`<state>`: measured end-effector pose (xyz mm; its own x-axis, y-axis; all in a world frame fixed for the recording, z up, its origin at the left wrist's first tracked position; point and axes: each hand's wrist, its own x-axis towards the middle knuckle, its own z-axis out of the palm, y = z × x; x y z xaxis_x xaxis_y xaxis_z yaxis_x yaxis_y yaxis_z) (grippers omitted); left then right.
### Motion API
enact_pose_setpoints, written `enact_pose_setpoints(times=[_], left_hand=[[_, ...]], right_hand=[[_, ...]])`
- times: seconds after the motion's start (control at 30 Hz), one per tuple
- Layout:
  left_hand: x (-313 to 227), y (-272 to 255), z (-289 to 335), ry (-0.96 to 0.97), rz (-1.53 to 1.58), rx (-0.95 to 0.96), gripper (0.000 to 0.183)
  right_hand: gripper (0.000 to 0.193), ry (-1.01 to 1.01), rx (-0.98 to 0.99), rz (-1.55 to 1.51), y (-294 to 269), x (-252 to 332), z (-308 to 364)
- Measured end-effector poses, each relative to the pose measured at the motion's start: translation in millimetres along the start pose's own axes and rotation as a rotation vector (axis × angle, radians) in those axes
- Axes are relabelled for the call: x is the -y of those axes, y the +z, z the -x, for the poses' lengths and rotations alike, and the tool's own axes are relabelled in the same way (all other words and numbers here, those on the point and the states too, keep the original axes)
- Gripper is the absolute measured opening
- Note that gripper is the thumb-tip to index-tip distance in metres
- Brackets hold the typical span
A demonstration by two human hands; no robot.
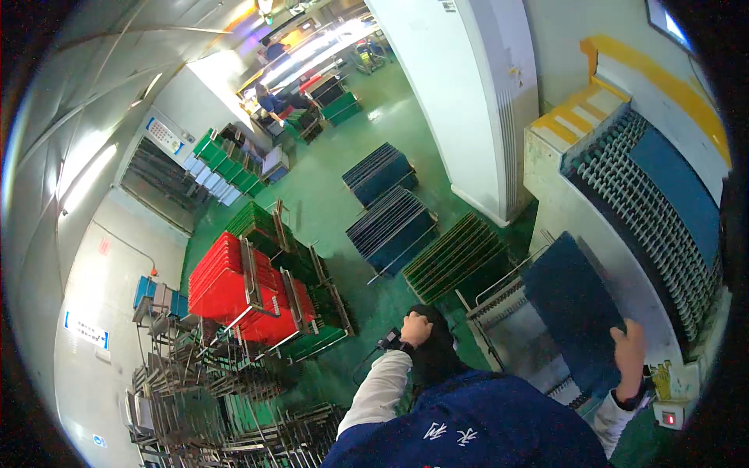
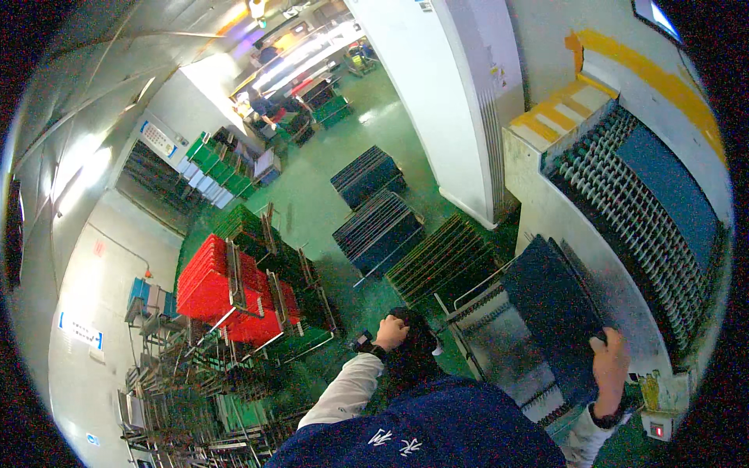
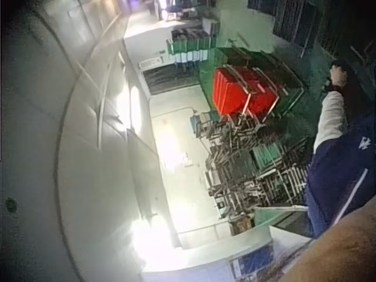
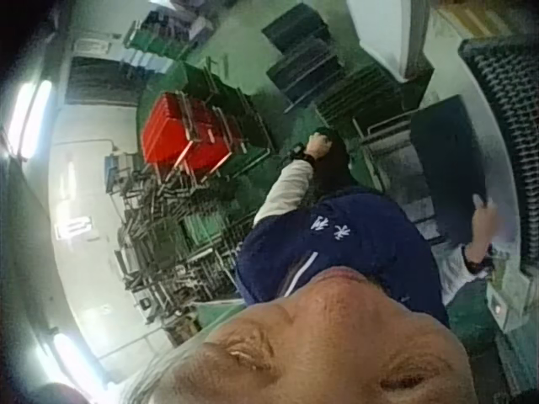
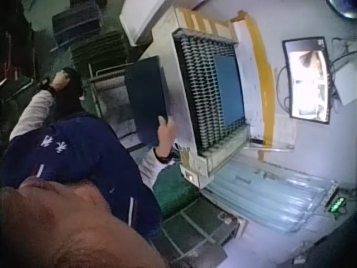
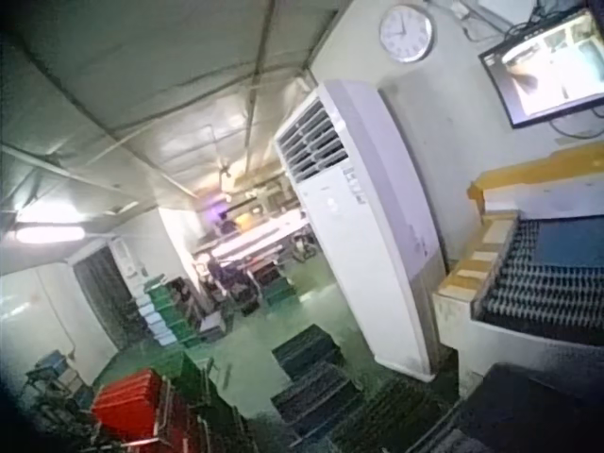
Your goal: Sorting and loading flat industrial sheets into a vertical storage rack within a fabrication facility.
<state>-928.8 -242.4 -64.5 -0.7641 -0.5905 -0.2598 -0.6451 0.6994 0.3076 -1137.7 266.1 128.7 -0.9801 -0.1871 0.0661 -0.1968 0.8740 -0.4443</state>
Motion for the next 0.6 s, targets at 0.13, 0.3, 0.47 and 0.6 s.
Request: enact_pose_setpoints(times=[0.13,0.3,0.47,0.6], left_hand=[[27,10,-8,0.148,-0.035,0.001,0.023],[25,5,-6,0.109,0.027,0.075,0.02],[23,10,-2,0.03,0.023,0.028,0.037],[14,7,-2,-0.242,0.102,0.119,0.063]], right_hand=[[0.044,0.129,0.008,-0.369,-31,-23,-8],[0.041,0.427,-0.285,-1.053,-51,-22,-1],[0.036,0.247,-0.315,-0.815,1,-80,6],[0.021,0.391,-0.172,-1.858,3,-53,-2]])
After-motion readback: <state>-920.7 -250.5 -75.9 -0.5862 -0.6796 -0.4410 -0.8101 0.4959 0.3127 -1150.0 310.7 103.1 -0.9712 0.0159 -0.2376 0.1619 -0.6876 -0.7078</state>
